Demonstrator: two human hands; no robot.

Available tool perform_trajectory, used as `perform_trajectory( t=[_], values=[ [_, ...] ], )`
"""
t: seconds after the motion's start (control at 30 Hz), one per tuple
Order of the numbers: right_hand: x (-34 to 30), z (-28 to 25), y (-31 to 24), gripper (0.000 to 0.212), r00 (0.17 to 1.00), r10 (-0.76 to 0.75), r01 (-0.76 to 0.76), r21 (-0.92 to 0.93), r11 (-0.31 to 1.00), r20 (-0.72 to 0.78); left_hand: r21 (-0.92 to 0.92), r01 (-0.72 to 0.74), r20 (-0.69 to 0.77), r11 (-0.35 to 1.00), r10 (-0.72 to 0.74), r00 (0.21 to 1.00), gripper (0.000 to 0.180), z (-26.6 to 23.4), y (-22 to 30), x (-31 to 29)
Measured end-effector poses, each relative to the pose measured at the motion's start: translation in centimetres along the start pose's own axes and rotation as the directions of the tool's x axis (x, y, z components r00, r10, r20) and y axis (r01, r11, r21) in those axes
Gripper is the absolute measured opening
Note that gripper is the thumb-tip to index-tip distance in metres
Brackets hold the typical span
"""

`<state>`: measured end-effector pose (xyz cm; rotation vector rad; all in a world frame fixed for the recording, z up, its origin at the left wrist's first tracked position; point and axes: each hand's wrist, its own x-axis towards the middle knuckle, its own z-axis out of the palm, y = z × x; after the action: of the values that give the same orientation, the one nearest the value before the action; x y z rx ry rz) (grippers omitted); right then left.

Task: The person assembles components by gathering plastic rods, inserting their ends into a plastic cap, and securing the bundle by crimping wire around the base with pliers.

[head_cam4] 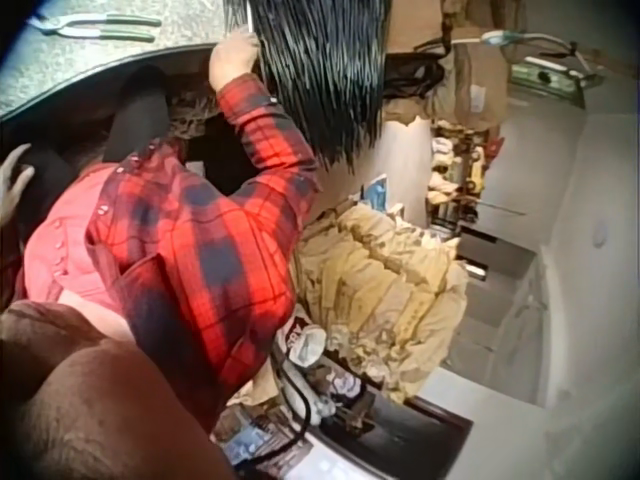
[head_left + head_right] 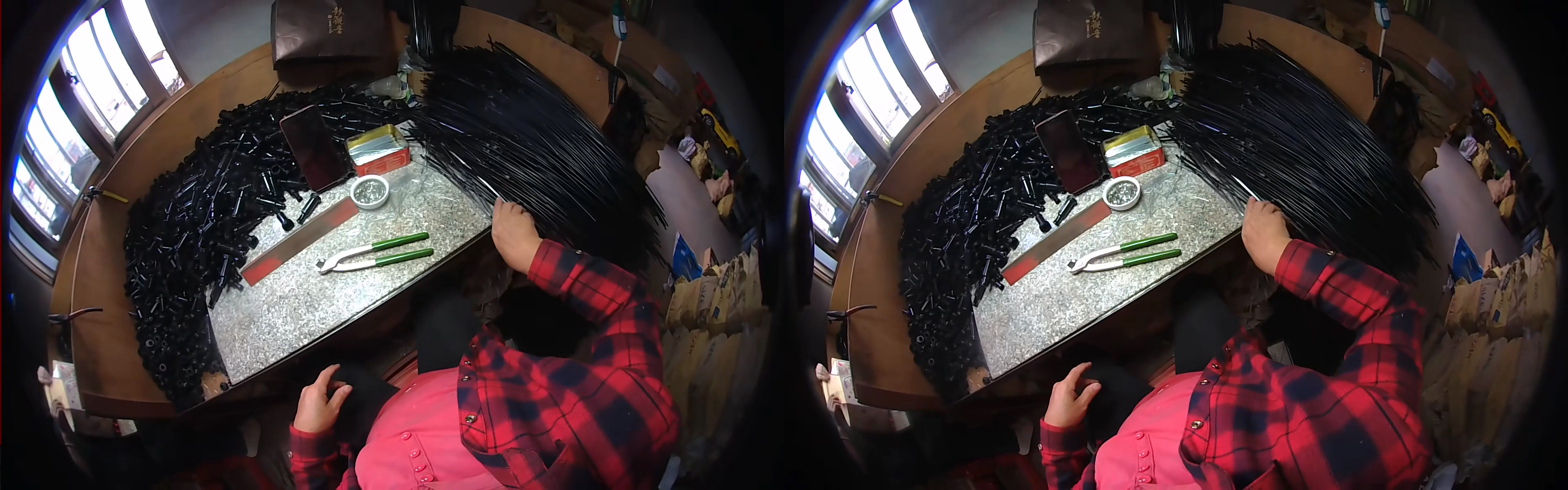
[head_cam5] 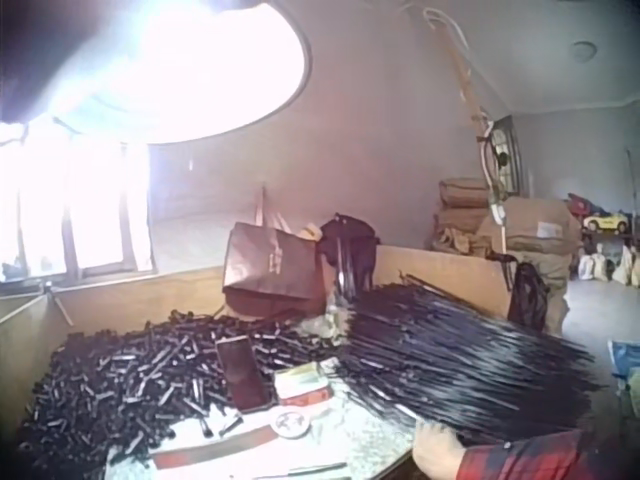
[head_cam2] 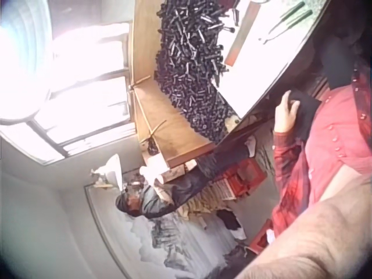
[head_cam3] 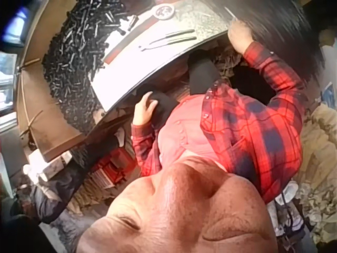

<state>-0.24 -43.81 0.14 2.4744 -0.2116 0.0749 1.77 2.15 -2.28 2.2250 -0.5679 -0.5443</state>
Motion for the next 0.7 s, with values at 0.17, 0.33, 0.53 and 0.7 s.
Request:
perform_trajectory(
  t=[0.17, 0.33, 0.53, 0.7],
  values=[
    [1.5, 3.0, 1.5, 0.019, 0.986, 0.162, -0.165, -0.075, 0.983, -0.045, 0.018, -0.015, -0.001, 1.000, 0.015, 1.000, 0.044, -0.1, 0.5, 0.2],
    [1.9, 1.8, 4.7, 0.009, 0.999, 0.002, 0.015, 0.305, 0.952, -0.054, 0.025, 0.002, -0.004, 1.000, -0.002, 1.000, 0.044, -0.3, 0.4, -0.3],
    [4.6, -0.5, 9.4, 0.015, 0.979, 0.203, -0.153, 0.565, 0.811, -0.027, 0.031, -0.003, -0.008, 1.000, 0.003, 1.000, 0.044, -0.2, 0.5, -0.4],
    [7.7, -1.4, 12.6, 0.011, 0.934, 0.309, -0.177, 0.522, 0.834, -0.176, 0.040, -0.012, -0.005, 0.999, 0.012, 1.000, 0.044, 0.0, 0.7, -0.3]
  ],
)
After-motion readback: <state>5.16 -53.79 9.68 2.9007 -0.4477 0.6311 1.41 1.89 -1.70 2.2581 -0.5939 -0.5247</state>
